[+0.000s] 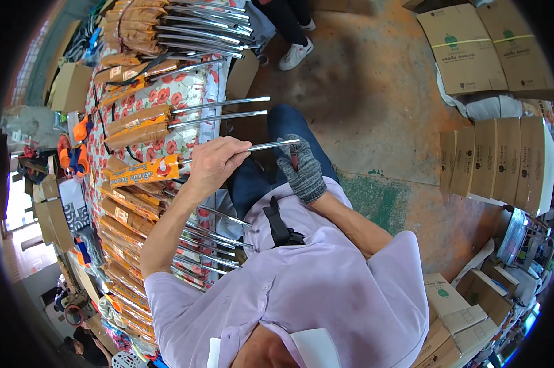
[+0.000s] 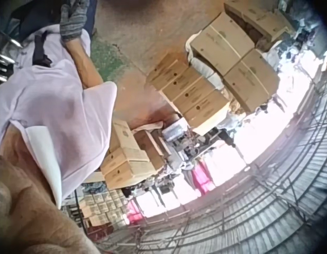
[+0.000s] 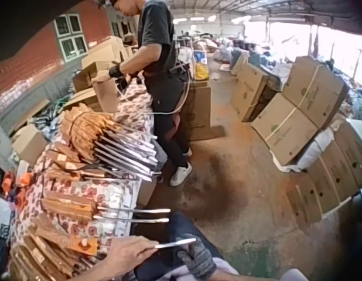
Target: Sorting and organizing bundles of metal rods with orange handles on a production floor table.
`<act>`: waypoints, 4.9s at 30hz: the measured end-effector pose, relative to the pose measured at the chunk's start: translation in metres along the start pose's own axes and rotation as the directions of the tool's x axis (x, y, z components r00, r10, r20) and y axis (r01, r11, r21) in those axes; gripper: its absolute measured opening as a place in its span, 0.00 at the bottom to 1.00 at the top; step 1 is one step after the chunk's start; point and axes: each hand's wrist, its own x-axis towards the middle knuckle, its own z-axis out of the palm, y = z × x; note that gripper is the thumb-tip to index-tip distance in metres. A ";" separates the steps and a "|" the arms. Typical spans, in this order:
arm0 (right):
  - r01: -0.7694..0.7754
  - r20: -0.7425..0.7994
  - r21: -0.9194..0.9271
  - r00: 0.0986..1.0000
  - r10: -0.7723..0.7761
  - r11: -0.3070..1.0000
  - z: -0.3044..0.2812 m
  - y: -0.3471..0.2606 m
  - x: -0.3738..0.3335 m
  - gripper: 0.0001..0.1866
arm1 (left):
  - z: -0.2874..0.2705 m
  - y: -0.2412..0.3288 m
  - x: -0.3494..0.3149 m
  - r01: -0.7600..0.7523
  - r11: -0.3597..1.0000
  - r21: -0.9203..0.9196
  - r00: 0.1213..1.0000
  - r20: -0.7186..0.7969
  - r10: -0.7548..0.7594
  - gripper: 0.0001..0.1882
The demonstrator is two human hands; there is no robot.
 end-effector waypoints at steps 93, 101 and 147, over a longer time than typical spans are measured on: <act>0.028 -0.091 -0.157 0.995 -0.043 0.987 0.022 0.009 0.026 0.30 | -0.001 -0.035 0.030 0.055 0.996 -0.065 0.981 0.190 -0.042 0.09; 0.058 -0.114 -0.124 0.991 -0.072 0.991 0.028 0.003 0.028 0.28 | 0.000 -0.040 0.031 0.040 0.998 -0.057 0.983 0.182 -0.029 0.09; 0.384 0.449 -0.320 0.867 -0.219 0.866 0.031 0.019 0.002 0.22 | -0.110 0.095 -0.197 0.063 0.962 0.264 0.746 0.629 -0.222 0.11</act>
